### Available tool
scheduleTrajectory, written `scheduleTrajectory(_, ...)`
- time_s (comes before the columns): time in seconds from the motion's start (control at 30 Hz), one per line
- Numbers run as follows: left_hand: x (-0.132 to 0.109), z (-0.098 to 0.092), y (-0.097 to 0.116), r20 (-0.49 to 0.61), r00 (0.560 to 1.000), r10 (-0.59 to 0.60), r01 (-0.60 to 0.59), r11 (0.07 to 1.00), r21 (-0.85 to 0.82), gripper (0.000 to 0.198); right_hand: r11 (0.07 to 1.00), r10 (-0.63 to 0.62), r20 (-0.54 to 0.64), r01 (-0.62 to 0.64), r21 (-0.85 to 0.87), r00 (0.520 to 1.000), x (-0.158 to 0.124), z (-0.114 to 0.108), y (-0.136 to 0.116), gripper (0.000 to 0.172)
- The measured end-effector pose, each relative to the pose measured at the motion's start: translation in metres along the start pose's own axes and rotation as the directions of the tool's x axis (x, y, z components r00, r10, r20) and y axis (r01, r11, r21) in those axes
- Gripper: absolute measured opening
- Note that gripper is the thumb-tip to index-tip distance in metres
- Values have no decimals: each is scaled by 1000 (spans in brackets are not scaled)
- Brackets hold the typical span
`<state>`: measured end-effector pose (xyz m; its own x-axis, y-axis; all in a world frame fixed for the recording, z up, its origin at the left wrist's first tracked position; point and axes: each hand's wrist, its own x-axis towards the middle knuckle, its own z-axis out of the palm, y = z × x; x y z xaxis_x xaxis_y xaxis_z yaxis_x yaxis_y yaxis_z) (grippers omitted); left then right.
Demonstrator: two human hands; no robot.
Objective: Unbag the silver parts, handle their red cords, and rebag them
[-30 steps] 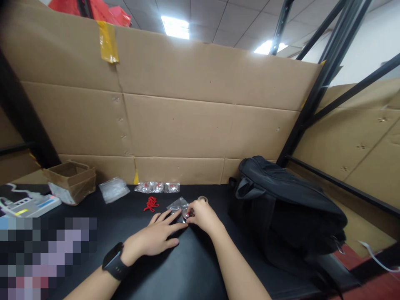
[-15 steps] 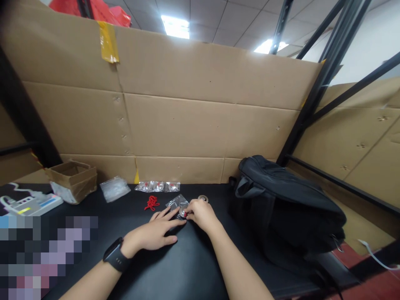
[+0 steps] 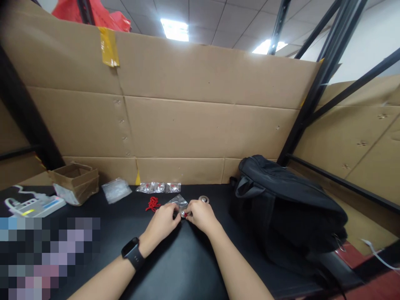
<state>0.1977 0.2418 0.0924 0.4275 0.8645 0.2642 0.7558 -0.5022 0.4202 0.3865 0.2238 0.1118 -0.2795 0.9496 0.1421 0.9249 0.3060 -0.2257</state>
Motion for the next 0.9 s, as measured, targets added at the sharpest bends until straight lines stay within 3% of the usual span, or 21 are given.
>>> scheduleTrajectory(0.17,4,2,-3,37,998,-45,42,995,90,21,1000,-12,10,12,-10,1000,-1,0,-2,19)
scheduleTrajectory(0.37,2,-3,-3,-15,997,79,-76,988,132,21,1000,4,-56,-5,-25,998,1,1,-7,15)
scheduleTrajectory(0.57,2,-3,-4,-9,995,104,-103,991,81,25,997,77,-155,-76,10,985,6,5,-9,14)
scheduleTrajectory(0.8,2,1,-8,-68,994,89,-93,994,-57,19,996,91,-98,-88,33,991,9,11,-9,19)
scheduleTrajectory(0.9,2,-1,-8,-59,996,66,-66,998,-2,26,995,98,-78,-97,15,992,9,12,-8,18)
